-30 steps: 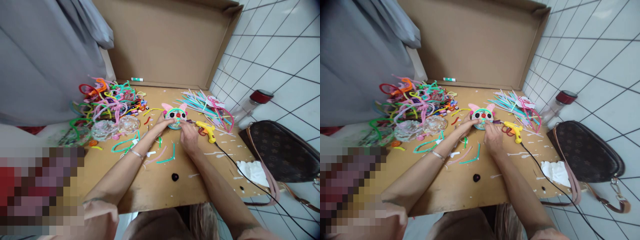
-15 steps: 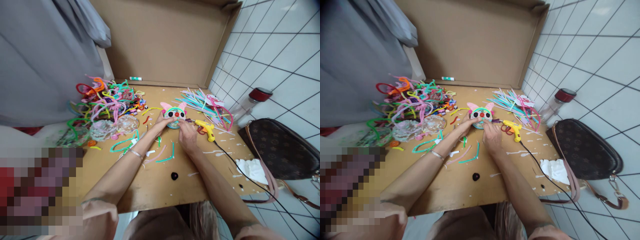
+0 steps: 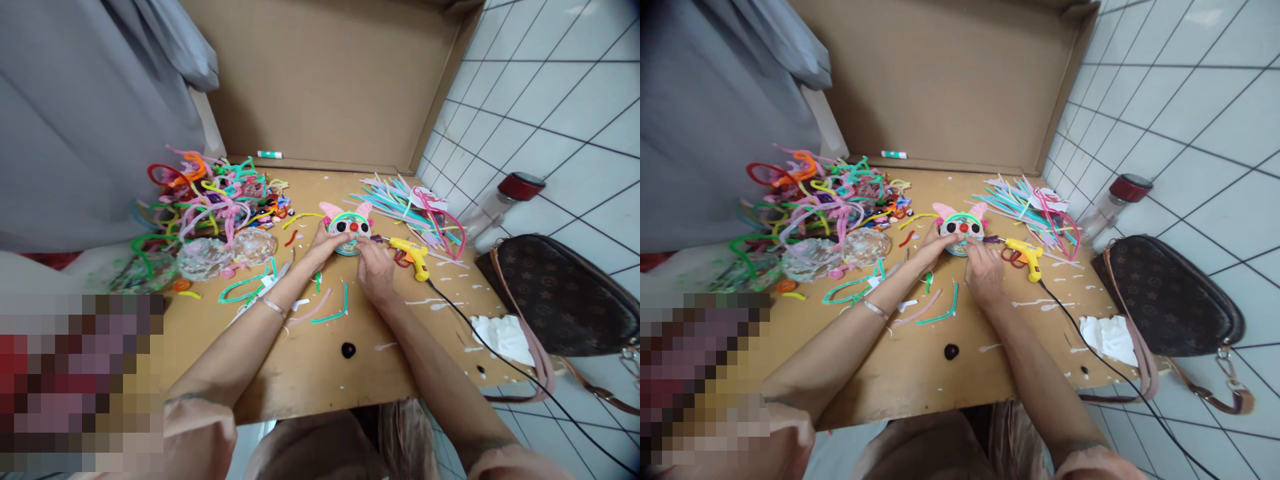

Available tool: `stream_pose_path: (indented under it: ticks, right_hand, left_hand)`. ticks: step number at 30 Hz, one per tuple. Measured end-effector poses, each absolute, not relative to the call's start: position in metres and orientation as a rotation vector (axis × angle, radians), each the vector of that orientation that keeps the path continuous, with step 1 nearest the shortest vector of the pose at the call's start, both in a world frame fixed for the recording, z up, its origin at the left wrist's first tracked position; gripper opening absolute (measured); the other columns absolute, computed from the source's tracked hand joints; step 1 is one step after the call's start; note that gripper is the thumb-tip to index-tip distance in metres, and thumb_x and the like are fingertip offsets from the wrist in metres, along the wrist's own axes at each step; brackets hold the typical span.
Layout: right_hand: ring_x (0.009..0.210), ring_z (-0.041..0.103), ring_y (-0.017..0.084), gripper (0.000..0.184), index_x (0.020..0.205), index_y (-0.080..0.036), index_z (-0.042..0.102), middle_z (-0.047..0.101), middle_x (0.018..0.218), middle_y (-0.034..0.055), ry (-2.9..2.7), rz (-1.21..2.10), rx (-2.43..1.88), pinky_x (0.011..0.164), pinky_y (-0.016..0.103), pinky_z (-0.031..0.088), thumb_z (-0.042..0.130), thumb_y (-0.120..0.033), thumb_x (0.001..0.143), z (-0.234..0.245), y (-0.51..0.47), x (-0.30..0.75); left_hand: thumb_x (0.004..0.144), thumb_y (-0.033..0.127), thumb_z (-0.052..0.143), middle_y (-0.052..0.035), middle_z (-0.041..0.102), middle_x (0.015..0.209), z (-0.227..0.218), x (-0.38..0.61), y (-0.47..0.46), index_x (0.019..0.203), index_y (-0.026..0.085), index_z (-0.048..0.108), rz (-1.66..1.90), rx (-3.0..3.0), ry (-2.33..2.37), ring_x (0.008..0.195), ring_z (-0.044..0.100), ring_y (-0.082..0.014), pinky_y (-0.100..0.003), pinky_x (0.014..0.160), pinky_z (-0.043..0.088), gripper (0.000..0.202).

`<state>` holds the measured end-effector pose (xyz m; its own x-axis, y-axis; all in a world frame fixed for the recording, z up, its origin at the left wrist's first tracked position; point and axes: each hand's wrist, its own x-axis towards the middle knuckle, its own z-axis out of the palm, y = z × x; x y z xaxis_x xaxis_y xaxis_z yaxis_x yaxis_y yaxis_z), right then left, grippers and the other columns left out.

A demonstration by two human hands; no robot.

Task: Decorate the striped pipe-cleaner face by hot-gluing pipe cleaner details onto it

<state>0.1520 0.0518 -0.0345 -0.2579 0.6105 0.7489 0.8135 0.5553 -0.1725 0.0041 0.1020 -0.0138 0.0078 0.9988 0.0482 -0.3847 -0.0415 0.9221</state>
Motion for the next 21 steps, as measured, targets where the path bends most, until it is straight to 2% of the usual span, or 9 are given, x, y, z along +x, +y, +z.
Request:
stream_pose_path:
  ticks: [4, 8, 12, 21]
  right_hand:
    - [0.111, 0.071, 0.023, 0.034, 0.105, -0.019, 0.071, 0.078, 0.119, 0.0137, -1.95, -0.306, -1.127, 0.081, 0.035, 0.048, 0.039, -0.01, 0.098, -0.0348, 0.0521, 0.1527]
    - [0.114, 0.071, 0.024, 0.034, 0.105, -0.02, 0.071, 0.077, 0.119, 0.0138, -1.916, -0.22, -1.135, 0.088, 0.037, 0.051, 0.039, -0.012, 0.097, -0.0352, 0.052, 0.153]
    - [0.112, 0.072, 0.024, 0.032, 0.102, -0.021, 0.069, 0.078, 0.115, 0.0126, -1.853, -0.141, -1.109, 0.095, 0.04, 0.054, 0.039, -0.013, 0.096, -0.0345, 0.0512, 0.1529]
    - [0.112, 0.071, 0.024, 0.033, 0.105, -0.02, 0.069, 0.077, 0.114, 0.013, -1.815, -0.18, -1.083, 0.1, 0.042, 0.055, 0.04, -0.009, 0.093, -0.0367, 0.0519, 0.1589]
  left_hand:
    - [0.048, 0.029, 0.089, 0.0018, 0.065, 0.094, -0.0133, 0.0046, 0.1011, 0.111, 0.024, 0.053, 1.398, 0.96, 0.888, 0.089, 0.064, -0.0182, -0.033, 0.087, 0.051, 0.072]
    - [0.046, 0.029, 0.088, 0.0026, 0.064, 0.093, -0.0141, 0.0048, 0.1026, 0.103, 0.024, 0.049, 1.401, 0.967, 0.907, 0.087, 0.062, -0.0172, -0.032, 0.085, 0.049, 0.07]
    - [0.043, 0.03, 0.089, 0.0026, 0.064, 0.092, -0.016, 0.0049, 0.105, 0.105, 0.024, 0.047, 1.386, 0.936, 0.945, 0.085, 0.061, -0.0174, -0.033, 0.082, 0.05, 0.075]
    - [0.046, 0.029, 0.088, 0.0014, 0.066, 0.095, -0.0133, 0.0039, 0.1024, 0.102, 0.024, 0.049, 1.403, 0.953, 0.931, 0.088, 0.064, -0.0184, -0.034, 0.085, 0.052, 0.069]
